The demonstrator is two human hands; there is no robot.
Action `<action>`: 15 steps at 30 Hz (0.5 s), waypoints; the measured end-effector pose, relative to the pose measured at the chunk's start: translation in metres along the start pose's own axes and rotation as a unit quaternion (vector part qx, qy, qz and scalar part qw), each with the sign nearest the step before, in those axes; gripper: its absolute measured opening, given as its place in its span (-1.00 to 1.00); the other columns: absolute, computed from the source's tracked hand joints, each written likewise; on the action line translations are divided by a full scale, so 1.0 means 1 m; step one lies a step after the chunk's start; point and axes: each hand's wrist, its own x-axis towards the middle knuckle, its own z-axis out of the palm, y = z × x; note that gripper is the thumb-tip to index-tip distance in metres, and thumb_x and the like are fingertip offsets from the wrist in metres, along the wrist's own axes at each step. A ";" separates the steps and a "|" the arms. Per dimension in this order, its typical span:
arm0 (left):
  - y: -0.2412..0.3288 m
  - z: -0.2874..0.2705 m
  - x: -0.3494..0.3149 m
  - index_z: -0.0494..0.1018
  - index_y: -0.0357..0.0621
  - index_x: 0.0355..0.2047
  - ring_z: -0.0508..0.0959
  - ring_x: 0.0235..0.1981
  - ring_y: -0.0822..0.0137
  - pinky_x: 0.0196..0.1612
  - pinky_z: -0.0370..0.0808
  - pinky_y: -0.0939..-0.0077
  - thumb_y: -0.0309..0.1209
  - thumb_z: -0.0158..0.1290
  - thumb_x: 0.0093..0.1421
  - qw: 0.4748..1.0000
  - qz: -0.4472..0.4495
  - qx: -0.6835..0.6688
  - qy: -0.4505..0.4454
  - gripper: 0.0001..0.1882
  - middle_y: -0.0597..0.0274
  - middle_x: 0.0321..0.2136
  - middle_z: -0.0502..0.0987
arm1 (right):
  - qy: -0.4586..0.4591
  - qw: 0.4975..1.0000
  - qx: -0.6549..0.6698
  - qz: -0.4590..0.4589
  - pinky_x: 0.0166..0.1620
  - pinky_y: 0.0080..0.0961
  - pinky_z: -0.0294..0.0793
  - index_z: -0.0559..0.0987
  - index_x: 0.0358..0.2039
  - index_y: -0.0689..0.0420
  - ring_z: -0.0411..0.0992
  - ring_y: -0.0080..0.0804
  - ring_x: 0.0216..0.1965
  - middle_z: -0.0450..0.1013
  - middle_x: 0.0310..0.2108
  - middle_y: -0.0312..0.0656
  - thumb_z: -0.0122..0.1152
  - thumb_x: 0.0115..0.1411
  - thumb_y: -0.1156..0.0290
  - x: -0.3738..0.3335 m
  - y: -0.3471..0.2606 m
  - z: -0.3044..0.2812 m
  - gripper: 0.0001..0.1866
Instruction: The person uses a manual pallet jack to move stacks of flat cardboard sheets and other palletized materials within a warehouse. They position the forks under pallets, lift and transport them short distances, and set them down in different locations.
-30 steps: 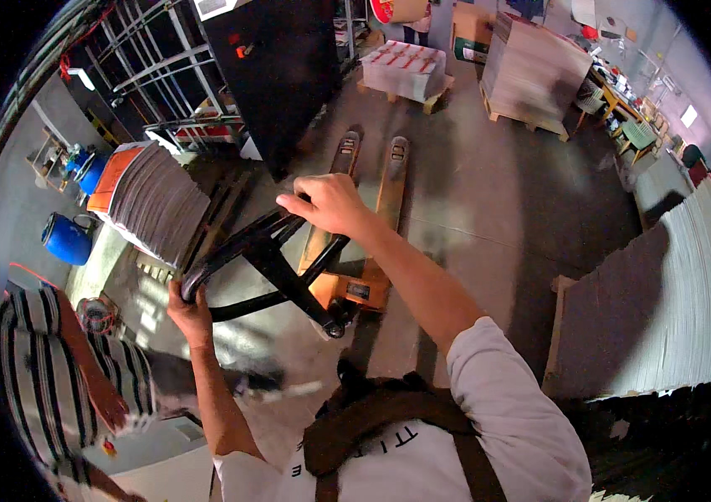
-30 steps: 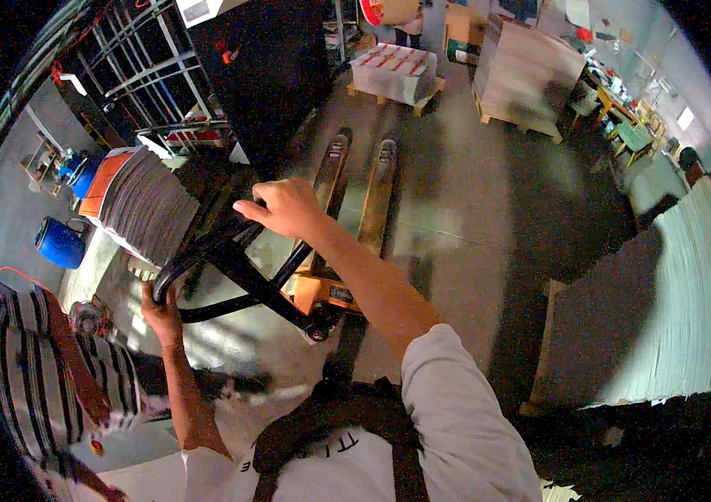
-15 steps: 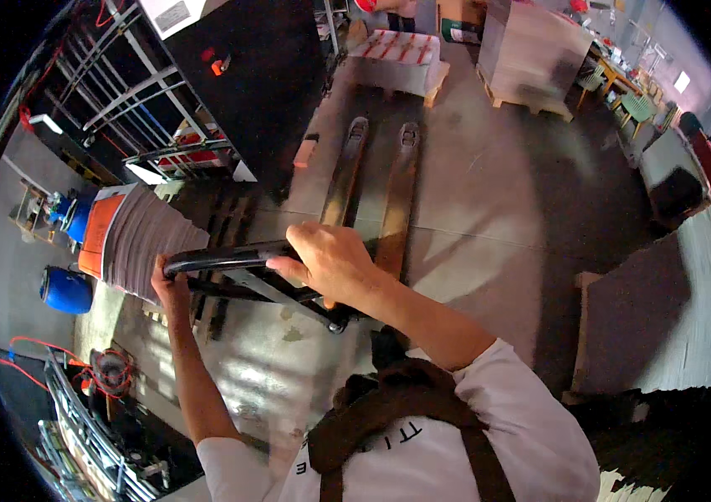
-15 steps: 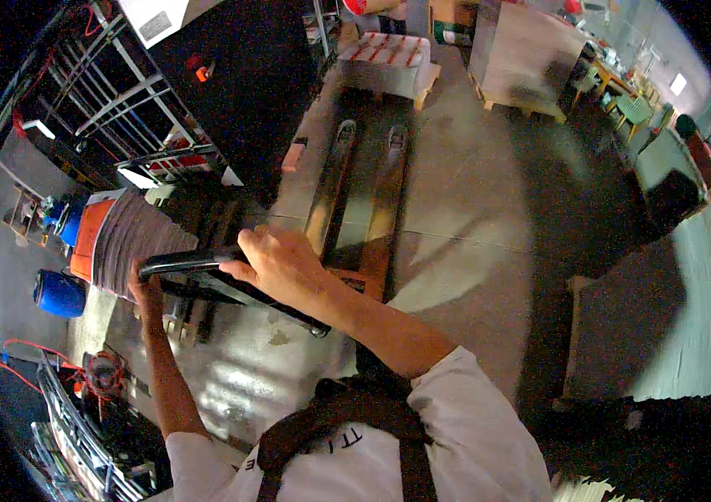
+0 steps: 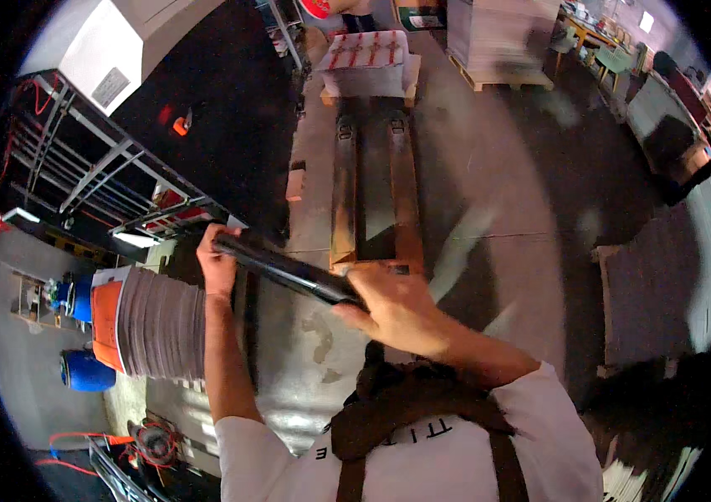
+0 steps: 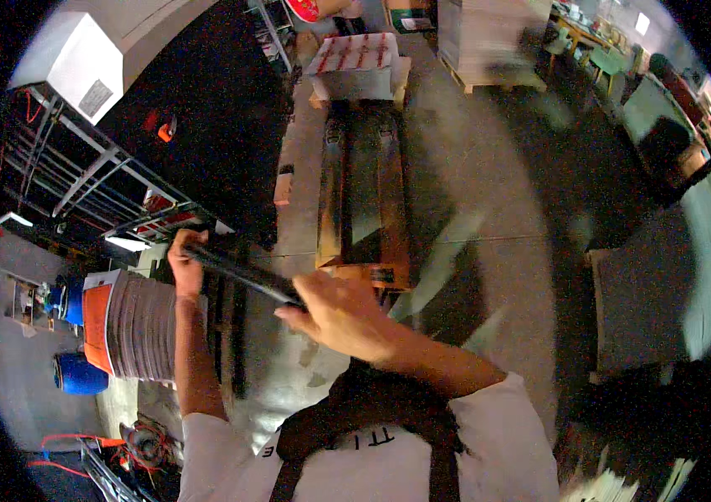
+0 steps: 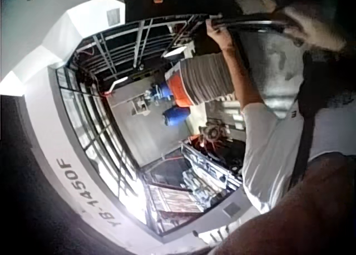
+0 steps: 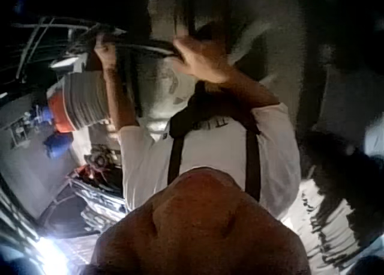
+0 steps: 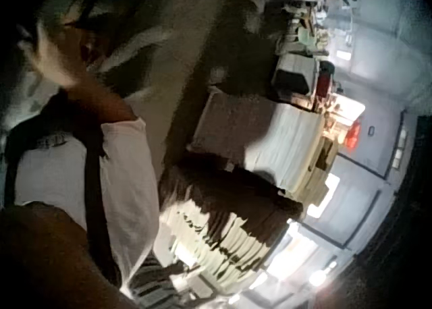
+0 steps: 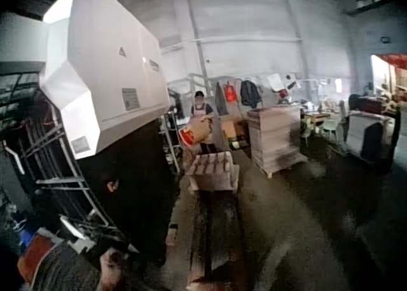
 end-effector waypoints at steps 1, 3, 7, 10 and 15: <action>-0.001 0.008 0.014 0.35 -0.23 -0.51 0.28 -0.49 0.58 -0.44 0.30 0.64 -0.60 0.17 0.08 1.000 0.017 -0.016 0.000 -0.82 0.37 -0.61 0.34 | -0.007 1.000 0.007 0.015 -0.42 -0.24 0.45 0.49 -0.17 0.20 0.50 -0.09 -0.46 0.46 -0.45 -0.06 0.32 0.09 0.17 0.009 0.010 -0.006 -0.58; -0.011 0.024 0.028 0.35 -0.22 -0.50 0.28 -0.49 0.58 -0.43 0.31 0.65 -0.64 0.17 0.06 0.997 0.061 -0.050 0.005 -0.82 0.35 -0.61 0.35 | -0.012 0.999 -0.021 0.038 -0.39 -0.28 0.47 0.50 -0.19 0.21 0.51 -0.06 -0.42 0.49 -0.41 -0.03 0.35 0.07 0.19 0.022 0.029 -0.015 -0.59; -0.002 0.052 0.049 0.38 -0.19 -0.42 0.33 -0.52 0.50 -0.43 0.33 0.62 -0.65 0.18 0.01 1.000 -0.015 0.008 -0.008 -0.80 0.29 -0.60 0.38 | 0.002 0.998 -0.019 0.058 -0.34 -0.32 0.45 0.50 -0.22 0.22 0.50 -0.04 -0.39 0.47 -0.41 0.02 0.31 0.09 0.29 0.052 0.081 -0.036 -0.67; 0.007 0.067 0.063 0.39 -0.22 -0.41 0.45 -0.53 0.32 -0.40 0.40 0.50 -0.65 0.20 -0.09 1.000 0.002 0.021 -0.017 -0.76 0.10 -0.57 0.45 | 0.026 0.990 -0.033 0.133 -0.37 -0.30 0.43 0.50 -0.30 0.21 0.48 -0.02 -0.44 0.45 -0.47 0.00 0.21 0.17 0.25 0.081 0.118 -0.047 -0.73; -0.006 0.088 0.073 0.39 -0.22 -0.40 0.50 -0.52 0.27 -0.39 0.43 0.48 -0.64 0.22 -0.10 0.999 -0.018 0.038 -0.005 -0.74 0.07 -0.56 0.46 | 0.056 0.972 0.012 0.229 -0.44 -0.36 0.29 0.38 -0.49 0.29 0.12 -0.34 -0.57 0.17 -0.64 -0.05 -0.02 0.32 0.13 0.142 0.200 -0.050 -0.56</action>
